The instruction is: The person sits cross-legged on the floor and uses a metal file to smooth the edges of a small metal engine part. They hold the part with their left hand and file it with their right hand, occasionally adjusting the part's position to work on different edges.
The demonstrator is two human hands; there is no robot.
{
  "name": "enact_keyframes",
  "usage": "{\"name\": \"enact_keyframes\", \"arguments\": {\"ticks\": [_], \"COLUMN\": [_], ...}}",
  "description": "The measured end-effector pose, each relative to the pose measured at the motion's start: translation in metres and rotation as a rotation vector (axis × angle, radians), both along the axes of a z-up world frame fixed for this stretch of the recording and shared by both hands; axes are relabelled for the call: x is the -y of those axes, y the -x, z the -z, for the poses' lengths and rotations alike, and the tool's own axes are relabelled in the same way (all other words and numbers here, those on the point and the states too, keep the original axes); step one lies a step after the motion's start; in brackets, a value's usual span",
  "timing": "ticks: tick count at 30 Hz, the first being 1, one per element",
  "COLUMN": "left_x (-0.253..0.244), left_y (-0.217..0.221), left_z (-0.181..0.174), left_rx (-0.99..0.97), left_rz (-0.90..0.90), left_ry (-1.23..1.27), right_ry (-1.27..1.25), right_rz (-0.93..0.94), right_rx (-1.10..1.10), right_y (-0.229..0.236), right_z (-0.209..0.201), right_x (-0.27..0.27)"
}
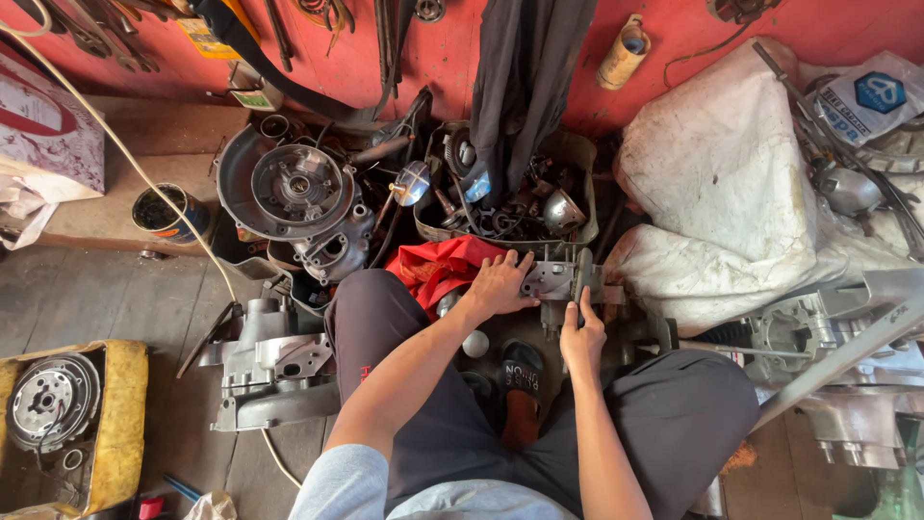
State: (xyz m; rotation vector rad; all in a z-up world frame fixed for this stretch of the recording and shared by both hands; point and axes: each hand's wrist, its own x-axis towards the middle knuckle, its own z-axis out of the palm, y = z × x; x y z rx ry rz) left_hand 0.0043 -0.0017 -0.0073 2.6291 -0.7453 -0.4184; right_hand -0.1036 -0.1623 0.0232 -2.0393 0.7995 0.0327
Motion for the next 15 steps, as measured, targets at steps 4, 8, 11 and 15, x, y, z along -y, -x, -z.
{"name": "enact_keyframes", "arguments": {"ticks": [4, 8, 11, 15], "left_x": [0.000, -0.002, -0.001, -0.001], "left_y": [0.002, 0.002, 0.002, 0.005], "left_z": [-0.003, -0.004, -0.008, -0.007], "left_rx": [0.017, 0.013, 0.014, 0.019], "left_rz": [-0.002, -0.005, -0.005, -0.009], "left_ry": [0.012, 0.010, 0.013, -0.001], "right_ry": [0.001, 0.008, 0.005, 0.006], "right_rz": [0.043, 0.024, 0.015, 0.048], "right_rx": [0.005, 0.001, 0.006, -0.005], "right_y": [-0.009, -0.002, 0.000, -0.009], "right_z": [0.005, -0.010, -0.020, 0.007], "right_x": [0.006, -0.004, -0.007, 0.007]}}
